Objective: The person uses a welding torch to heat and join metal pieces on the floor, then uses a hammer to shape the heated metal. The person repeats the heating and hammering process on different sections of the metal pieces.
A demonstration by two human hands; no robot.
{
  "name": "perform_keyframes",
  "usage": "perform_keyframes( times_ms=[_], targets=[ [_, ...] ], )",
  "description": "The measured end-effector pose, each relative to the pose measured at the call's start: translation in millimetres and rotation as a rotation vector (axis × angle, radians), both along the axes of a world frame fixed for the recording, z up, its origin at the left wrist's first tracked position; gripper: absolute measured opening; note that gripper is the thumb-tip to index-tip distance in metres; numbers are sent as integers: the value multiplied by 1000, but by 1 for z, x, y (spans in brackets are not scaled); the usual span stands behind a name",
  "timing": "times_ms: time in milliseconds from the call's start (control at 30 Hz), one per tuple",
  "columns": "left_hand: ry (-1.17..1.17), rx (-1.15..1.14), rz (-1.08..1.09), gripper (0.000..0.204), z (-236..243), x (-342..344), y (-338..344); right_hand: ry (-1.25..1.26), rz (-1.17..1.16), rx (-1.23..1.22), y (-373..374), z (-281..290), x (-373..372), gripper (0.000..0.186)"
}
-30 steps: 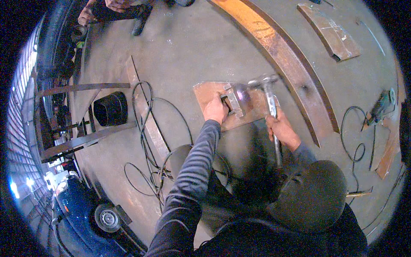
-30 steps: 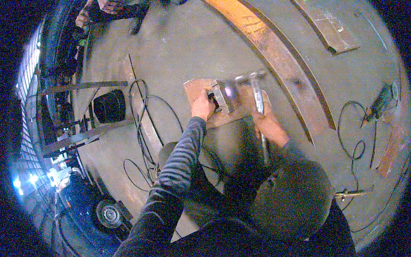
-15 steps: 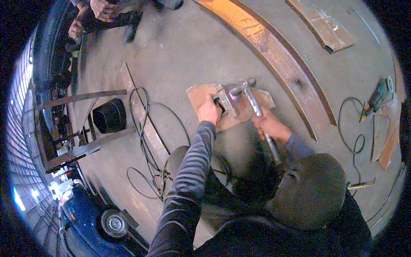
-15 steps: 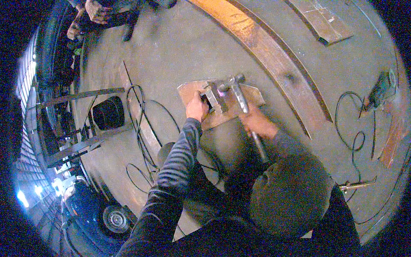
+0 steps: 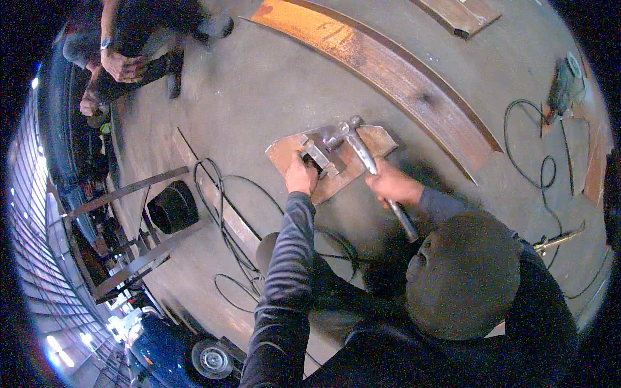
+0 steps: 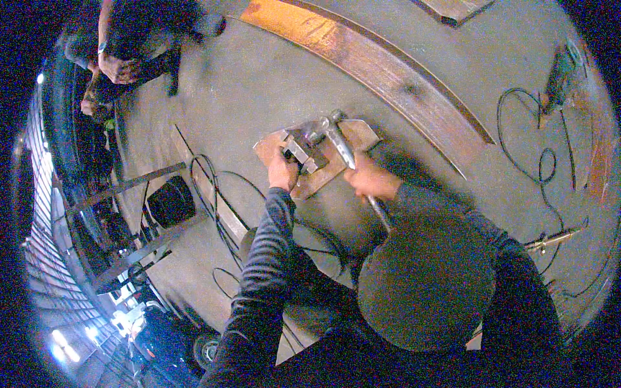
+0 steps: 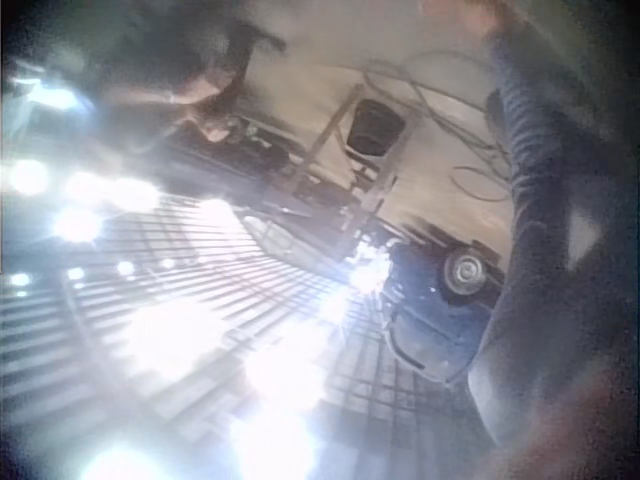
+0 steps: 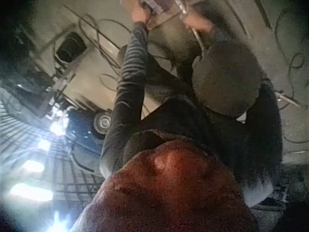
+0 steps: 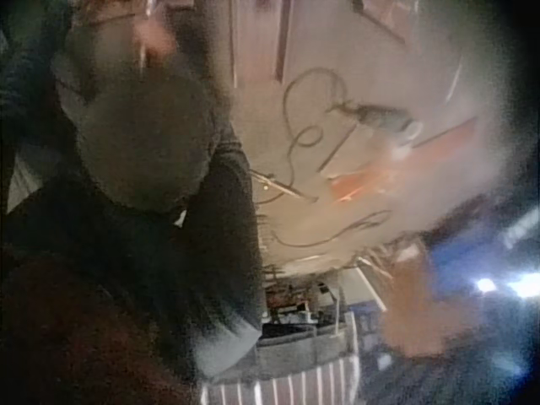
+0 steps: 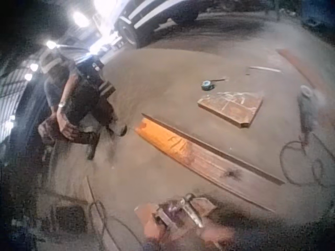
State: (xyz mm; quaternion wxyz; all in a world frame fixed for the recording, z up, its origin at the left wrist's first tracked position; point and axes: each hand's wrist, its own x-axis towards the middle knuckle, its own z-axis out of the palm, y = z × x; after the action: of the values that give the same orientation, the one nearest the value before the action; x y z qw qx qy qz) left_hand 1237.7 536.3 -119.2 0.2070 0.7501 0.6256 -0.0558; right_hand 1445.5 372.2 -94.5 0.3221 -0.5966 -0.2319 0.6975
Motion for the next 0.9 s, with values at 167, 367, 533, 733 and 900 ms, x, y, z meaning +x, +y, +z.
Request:
perform_keyframes(
  times_ms=[167, 367, 533, 733, 900],
  targets=[
    [6, 4, 66, 41, 4, -2, 1, 4, -17, 39, 4, -3, 2, 41],
    [-73, 48, 85, 34, -13, -10, -4, -96, 71, 112, 9, -2, 13, 36],
    [-27, -73, 521, 41, 5, -45, -31, -286, 196, -56, -3, 42, 37, 35],
    [-36, -41, 635, 29, 10, -81, -37, -547, 285, 58, 9, 76, 46, 50],
    [-92, 11, 581, 26, 12, -72, -48, -959, 637, 460, 62, 107, 50, 54]
  ],
)
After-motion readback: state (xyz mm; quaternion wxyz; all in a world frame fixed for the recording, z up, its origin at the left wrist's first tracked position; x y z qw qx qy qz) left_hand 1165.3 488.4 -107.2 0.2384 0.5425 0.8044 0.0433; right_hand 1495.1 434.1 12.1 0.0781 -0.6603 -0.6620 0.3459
